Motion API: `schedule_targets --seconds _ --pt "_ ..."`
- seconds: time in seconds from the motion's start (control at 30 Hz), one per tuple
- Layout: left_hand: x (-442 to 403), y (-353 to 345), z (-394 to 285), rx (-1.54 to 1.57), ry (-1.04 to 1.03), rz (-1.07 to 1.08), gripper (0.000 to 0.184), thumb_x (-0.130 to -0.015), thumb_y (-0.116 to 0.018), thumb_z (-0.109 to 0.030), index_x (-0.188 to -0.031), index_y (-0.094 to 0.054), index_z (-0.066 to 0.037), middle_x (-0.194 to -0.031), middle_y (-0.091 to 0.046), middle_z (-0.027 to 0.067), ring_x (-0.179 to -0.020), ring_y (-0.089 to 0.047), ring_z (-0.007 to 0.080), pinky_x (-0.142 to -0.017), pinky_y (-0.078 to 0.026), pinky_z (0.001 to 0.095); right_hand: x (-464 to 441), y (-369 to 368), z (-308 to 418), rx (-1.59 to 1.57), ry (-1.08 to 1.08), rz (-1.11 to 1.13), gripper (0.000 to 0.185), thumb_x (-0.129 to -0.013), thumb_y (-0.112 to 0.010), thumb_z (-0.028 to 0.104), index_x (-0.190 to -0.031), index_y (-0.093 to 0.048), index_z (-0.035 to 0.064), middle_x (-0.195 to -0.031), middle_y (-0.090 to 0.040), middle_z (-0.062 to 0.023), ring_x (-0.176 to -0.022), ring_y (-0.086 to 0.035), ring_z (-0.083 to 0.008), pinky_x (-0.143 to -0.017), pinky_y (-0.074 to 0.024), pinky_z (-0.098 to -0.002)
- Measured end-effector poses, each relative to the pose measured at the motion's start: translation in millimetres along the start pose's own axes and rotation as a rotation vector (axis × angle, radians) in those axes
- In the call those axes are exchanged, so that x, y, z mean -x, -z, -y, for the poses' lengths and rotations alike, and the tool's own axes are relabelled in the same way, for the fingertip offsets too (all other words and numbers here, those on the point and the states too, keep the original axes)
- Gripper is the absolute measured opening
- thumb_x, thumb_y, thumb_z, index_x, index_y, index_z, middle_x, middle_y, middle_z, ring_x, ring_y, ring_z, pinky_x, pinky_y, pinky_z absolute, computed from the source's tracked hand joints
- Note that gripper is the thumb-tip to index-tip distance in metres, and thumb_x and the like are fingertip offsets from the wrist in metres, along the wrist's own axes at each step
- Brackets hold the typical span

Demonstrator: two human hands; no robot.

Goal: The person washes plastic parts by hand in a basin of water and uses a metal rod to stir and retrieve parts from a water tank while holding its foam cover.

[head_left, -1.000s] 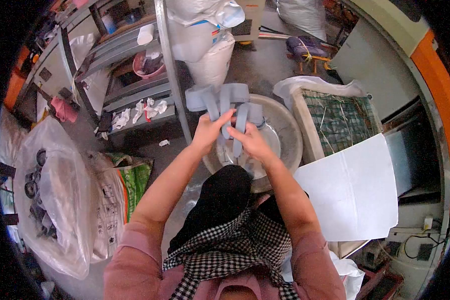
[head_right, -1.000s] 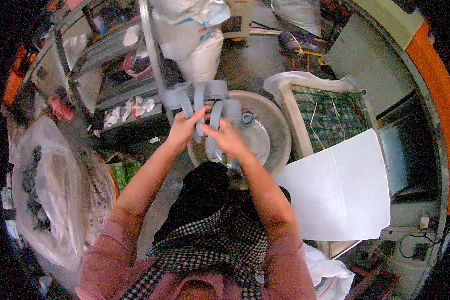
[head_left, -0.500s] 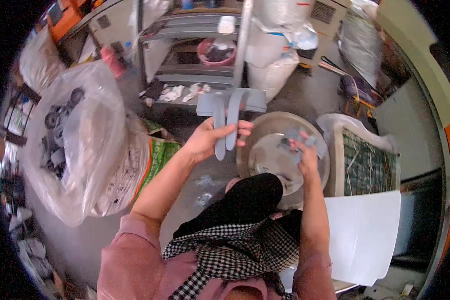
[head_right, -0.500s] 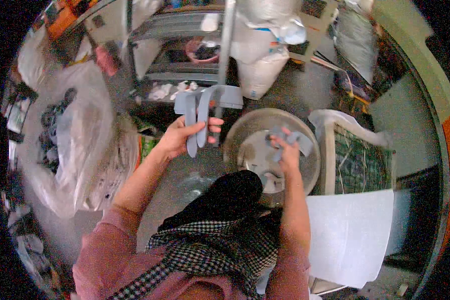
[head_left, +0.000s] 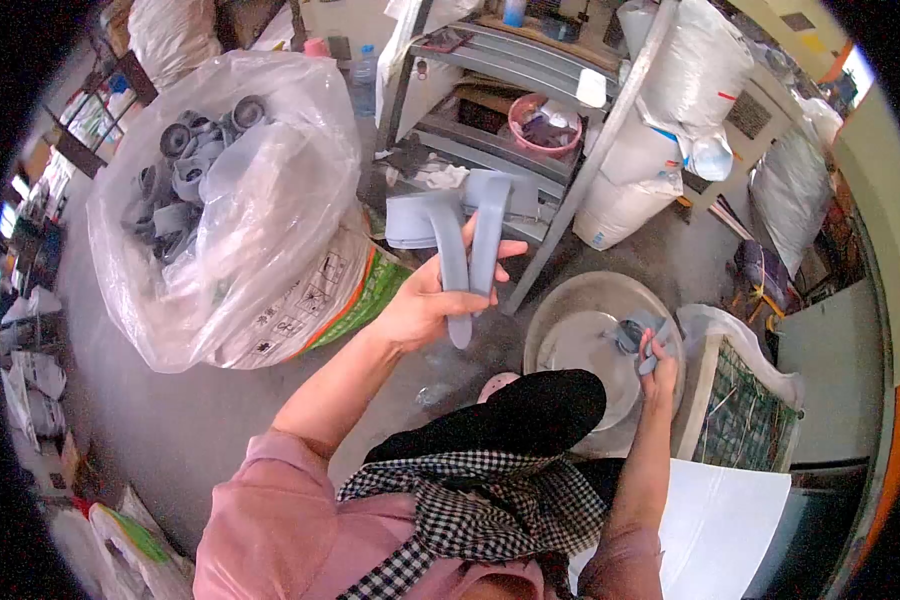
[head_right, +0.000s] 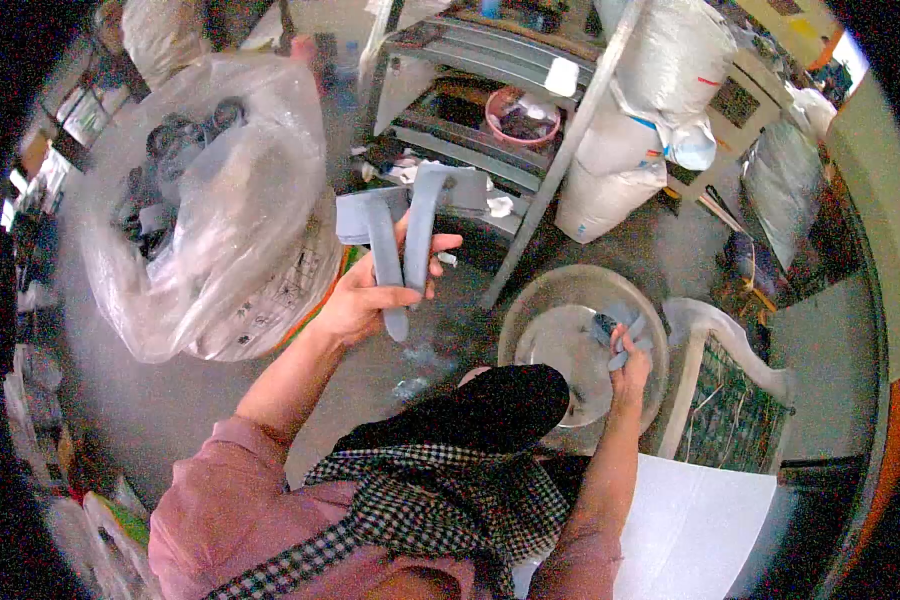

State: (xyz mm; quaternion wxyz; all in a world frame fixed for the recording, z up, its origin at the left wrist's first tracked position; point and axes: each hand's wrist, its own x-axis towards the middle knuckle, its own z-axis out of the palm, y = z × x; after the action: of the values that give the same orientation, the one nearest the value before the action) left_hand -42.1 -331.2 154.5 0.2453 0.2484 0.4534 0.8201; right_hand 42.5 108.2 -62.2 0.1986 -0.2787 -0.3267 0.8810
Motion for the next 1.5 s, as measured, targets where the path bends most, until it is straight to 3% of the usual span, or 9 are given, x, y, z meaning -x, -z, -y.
schedule_targets --seconds 0.47,0.53,0.67,0.87,0.93,1.1,1.2,1.27,1.5 --pt "19.7 23.3 1.9 0.149 -0.041 0.01 0.103 -0.059 -0.059 0.01 -0.146 -0.01 -0.015 -0.14 -0.033 0.0105 -0.102 -0.048 0.0145 -0.086 -0.042 0.0272 0.4 -20.1 -14.0 0.059 -0.044 0.076 0.034 -0.089 -0.048 0.003 -0.123 -0.044 0.0022 -0.098 -0.059 -0.0113 -0.082 -0.059 -0.0189 -0.064 -0.0502 -0.0282" --pt "22.6 24.5 2.4 0.057 -0.037 -0.052 0.1 -0.06 -0.06 0.008 -0.146 -0.012 -0.013 -0.136 -0.038 0.0102 -0.1 -0.049 0.0151 -0.087 -0.041 0.0278 -3.8 -14.5 -15.2 0.084 -0.047 0.362 0.032 -0.09 -0.055 0.016 -0.12 -0.05 0.0047 -0.089 -0.058 -0.0063 -0.074 -0.056 -0.0154 -0.06 -0.0461 -0.0265" --pt "27.5 29.4 13.6 -0.087 0.029 -0.218 0.091 -0.063 -0.062 0.002 -0.144 -0.02 -0.008 -0.125 -0.049 0.0088 -0.097 -0.051 0.0146 -0.085 -0.042 0.0272 0.5 -35.3 -26.6 0.663 0.214 0.045 0.041 -0.086 -0.059 0.04 -0.108 -0.063 0.0056 -0.076 -0.055 -0.0012 -0.065 -0.049 -0.0112 -0.058 -0.0402 -0.0256" --pt "32.0 33.1 38.7 -0.02 0.111 -0.229 0.094 -0.056 -0.053 0.007 -0.143 -0.02 -0.003 -0.119 -0.05 0.0095 -0.086 -0.05 0.0151 -0.074 -0.043 0.0253 62.5 -115.2 -22.2 0.597 0.204 0.238 0.037 -0.09 -0.056 0.03 -0.115 -0.057 0.0035 -0.078 -0.054 0.0007 -0.067 -0.048 -0.0077 -0.059 -0.0398 -0.0229" --pt "32.4 30.2 45.2 -0.036 0.18 -0.311 0.094 -0.053 -0.05 0.006 -0.142 -0.022 -0.003 -0.119 -0.05 0.0094 -0.085 -0.05 0.015 -0.074 -0.042 0.0251 61.6 -116.6 -26.7 0.686 0.324 0.432 0.029 -0.088 -0.059 0.027 -0.1 -0.057 0.0012 -0.081 -0.058 -0.0022 -0.067 -0.053 -0.0101 -0.06 -0.044 -0.0241" --pt "28.2 25.6 58.5 -0.044 0.196 -0.303 0.092 -0.054 -0.05 0.006 -0.142 -0.024 -0.004 -0.118 -0.051 0.0093 -0.085 -0.05 0.0151 -0.075 -0.043 0.0256 65.5 -119.8 -25.3 0.616 0.3 0.424 0.022 -0.09 -0.055 0.023 -0.092 -0.054 0.0014 -0.082 -0.058 -0.004 -0.067 -0.054 -0.0108 -0.06 -0.0446 -0.0238" --pt "25.8 23.2 62.6 -0.042 0.21 -0.282 0.092 -0.054 -0.05 0.006 -0.142 -0.024 -0.004 -0.118 -0.051 0.009 -0.086 -0.051 0.015 -0.075 -0.043 0.0261 64.9 -118.7 -17.3 0.669 0.289 0.495 0.024 -0.091 -0.053 0.024 -0.096 -0.056 0.0006 -0.082 -0.058 -0.0046 -0.068 -0.054 -0.0108 -0.062 -0.0449 -0.0233" --pt "23.9 21.5 64.5 -0.043 0.209 -0.272 0.092 -0.054 -0.05 0.006 -0.142 -0.024 -0.004 -0.119 -0.051 0.0088 -0.086 -0.051 0.0149 -0.075 -0.044 0.0264 67.7 -121.7 -10.1 0.543 0.165 0.519 0.04 -0.09 -0.053 0.019 -0.124 -0.045 -0.0011 -0.095 -0.06 -0.0091 -0.075 -0.053 -0.0114 -0.066 -0.0435 -0.0257" --pt "18.7 17.1 70.9 -0.062 0.24 -0.284 0.09 -0.055 -0.05 0.006 -0.141 -0.026 -0.004 -0.118 -0.053 0.0082 -0.086 -0.052 0.0149 -0.077 -0.044 0.027 71.7 -121.3 -7.5 0.425 0.239 0.563 0.038 -0.091 -0.053 0.021 -0.122 -0.046 0.0003 -0.093 -0.061 -0.0075 -0.071 -0.053 -0.0113 -0.062 -0.0436 -0.0257"
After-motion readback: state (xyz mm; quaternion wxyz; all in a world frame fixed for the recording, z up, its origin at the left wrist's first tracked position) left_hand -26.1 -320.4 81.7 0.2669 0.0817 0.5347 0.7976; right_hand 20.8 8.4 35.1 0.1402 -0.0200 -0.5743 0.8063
